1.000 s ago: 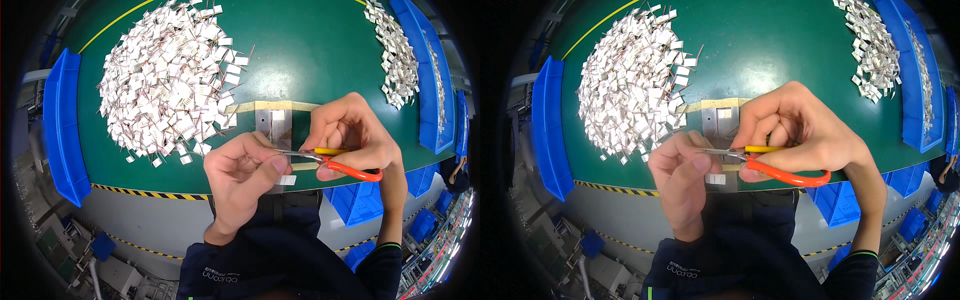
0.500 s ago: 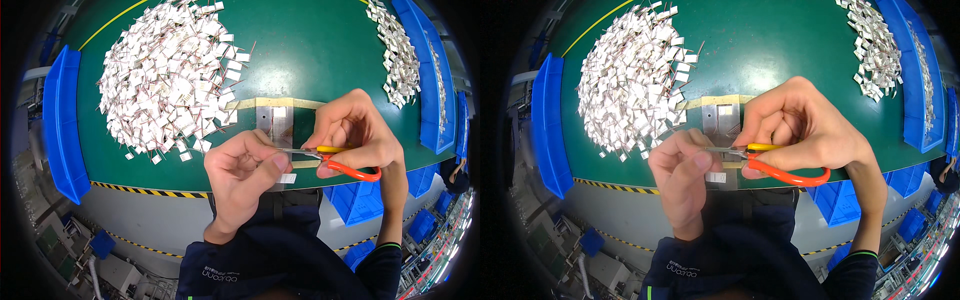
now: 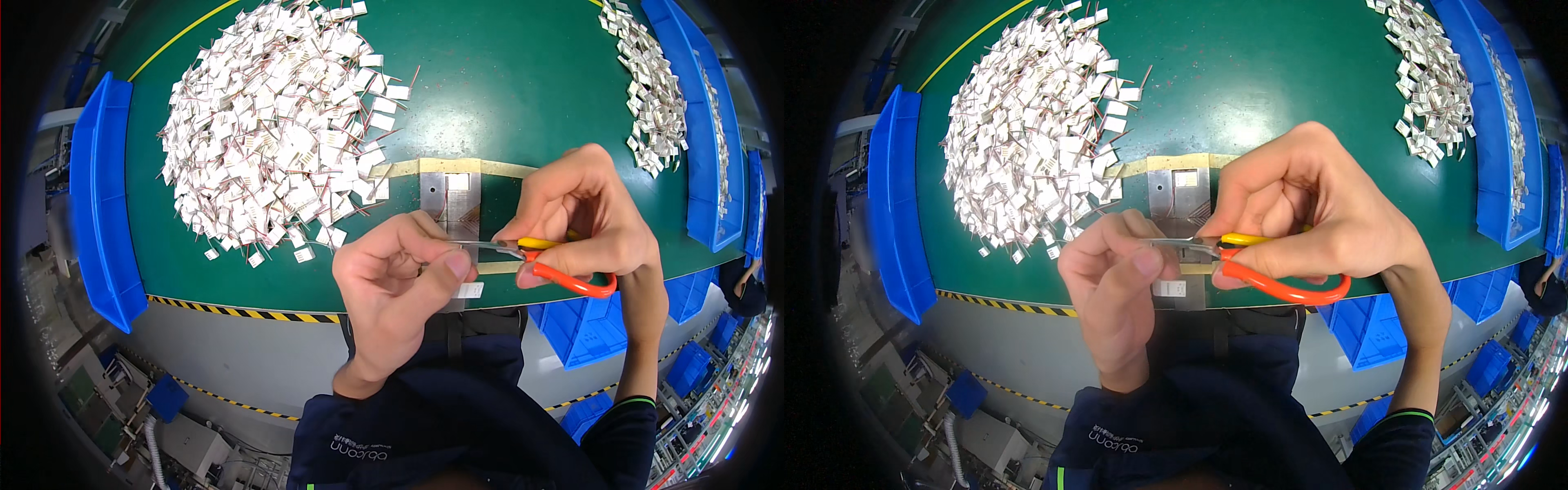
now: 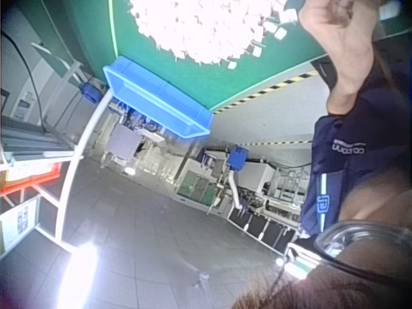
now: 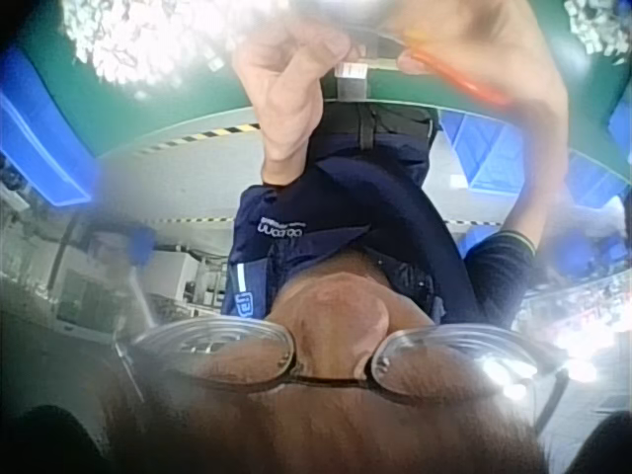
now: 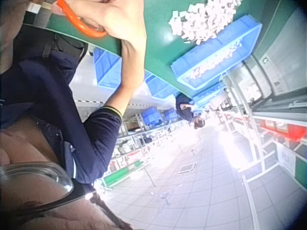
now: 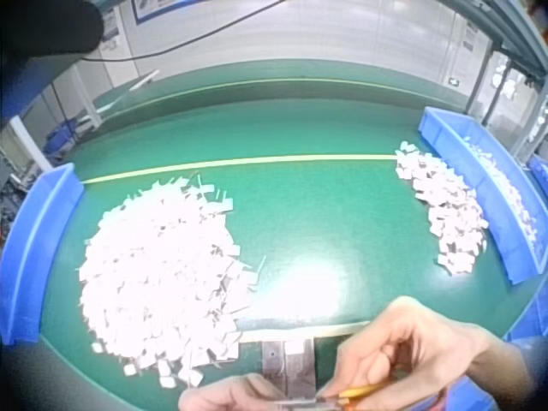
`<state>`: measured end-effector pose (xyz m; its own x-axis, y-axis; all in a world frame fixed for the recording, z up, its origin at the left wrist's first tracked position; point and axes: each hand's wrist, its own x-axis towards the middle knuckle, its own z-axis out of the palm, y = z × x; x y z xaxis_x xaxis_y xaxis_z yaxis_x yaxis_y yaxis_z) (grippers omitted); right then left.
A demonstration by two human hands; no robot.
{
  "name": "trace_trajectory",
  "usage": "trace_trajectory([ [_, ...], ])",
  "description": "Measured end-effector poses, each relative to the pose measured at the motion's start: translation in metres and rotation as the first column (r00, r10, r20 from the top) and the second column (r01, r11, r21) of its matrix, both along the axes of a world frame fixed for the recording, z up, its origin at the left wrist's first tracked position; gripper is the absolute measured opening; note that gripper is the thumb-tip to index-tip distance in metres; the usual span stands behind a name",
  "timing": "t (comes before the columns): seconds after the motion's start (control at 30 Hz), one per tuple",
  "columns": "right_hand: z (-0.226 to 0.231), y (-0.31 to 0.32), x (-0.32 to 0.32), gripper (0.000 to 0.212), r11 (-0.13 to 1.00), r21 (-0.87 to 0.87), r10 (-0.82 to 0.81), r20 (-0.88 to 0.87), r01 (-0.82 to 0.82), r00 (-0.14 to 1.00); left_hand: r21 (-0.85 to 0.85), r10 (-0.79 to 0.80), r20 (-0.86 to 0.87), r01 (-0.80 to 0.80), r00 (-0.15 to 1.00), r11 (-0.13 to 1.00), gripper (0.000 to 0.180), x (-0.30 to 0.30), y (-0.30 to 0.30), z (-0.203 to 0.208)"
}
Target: The person trims wires on small electronic components by aligning each piece against a metal fixture on the workbench, cutting the wires with scissors, and placing the finished components into a pile.
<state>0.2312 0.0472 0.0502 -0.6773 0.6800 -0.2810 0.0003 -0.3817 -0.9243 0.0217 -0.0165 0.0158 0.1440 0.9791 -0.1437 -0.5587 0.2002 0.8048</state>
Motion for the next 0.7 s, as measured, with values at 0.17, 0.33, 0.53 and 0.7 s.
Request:
trace_trajectory([
  [0.17, 0.002, -0.001, 0.000, 0.018, 0.997, 0.039, -0.071, 0.031, 0.070, 0.997, 0.014, 0.009, 0.008, -0.009, 1.000, 1.000, 0.006, 0.002, 0.000, 0.001],
  [0.33, -0.001, -0.003, -0.008, 0.025, 0.994, -0.021, -0.104, 0.062, 0.105, 0.993, 0.011, 0.026, 0.020, -0.027, 0.999, 1.000, 0.006, 0.002, 0.000, 0.001],
  [0.53, -0.005, -0.010, -0.019, 0.038, 0.995, 0.040, -0.092, 0.033, 0.090, 0.995, 0.042, 0.086, 0.023, -0.087, 0.996, 0.995, 0.005, 0.003, 0.001, -0.004],
  [0.7, -0.008, -0.017, -0.025, 0.038, 0.985, 0.042, -0.166, 0.024, 0.165, 0.986, 0.047, 0.111, -0.037, -0.109, 0.993, 0.993, 0.004, 0.004, 0.002, -0.004],
])
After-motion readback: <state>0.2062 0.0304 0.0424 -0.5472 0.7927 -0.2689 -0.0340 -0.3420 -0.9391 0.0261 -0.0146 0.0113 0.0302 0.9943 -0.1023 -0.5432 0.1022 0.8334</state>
